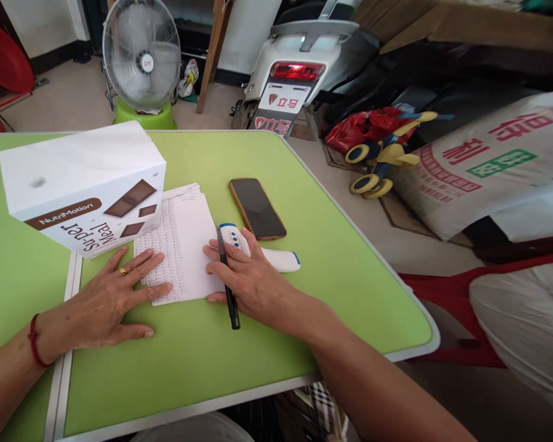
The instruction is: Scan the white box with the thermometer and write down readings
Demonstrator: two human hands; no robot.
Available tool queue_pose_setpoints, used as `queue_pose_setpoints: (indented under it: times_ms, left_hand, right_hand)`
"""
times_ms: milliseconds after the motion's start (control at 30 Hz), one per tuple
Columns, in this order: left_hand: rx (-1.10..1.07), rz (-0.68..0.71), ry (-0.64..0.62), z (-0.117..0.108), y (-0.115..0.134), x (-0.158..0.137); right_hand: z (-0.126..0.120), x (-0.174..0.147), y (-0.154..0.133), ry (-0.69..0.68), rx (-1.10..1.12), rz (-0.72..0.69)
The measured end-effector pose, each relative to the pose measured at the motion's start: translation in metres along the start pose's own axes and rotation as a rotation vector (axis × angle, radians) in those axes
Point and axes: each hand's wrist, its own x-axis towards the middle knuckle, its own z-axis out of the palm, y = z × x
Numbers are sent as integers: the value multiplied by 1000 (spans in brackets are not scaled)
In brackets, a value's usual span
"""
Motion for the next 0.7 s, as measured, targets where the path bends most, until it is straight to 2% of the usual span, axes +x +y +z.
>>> queue_pose_setpoints:
  times_ms: [700]
  left_hand:
    - [-49, 23, 24, -3, 2, -1]
  right_hand:
    - [0, 0, 0, 1, 12, -3]
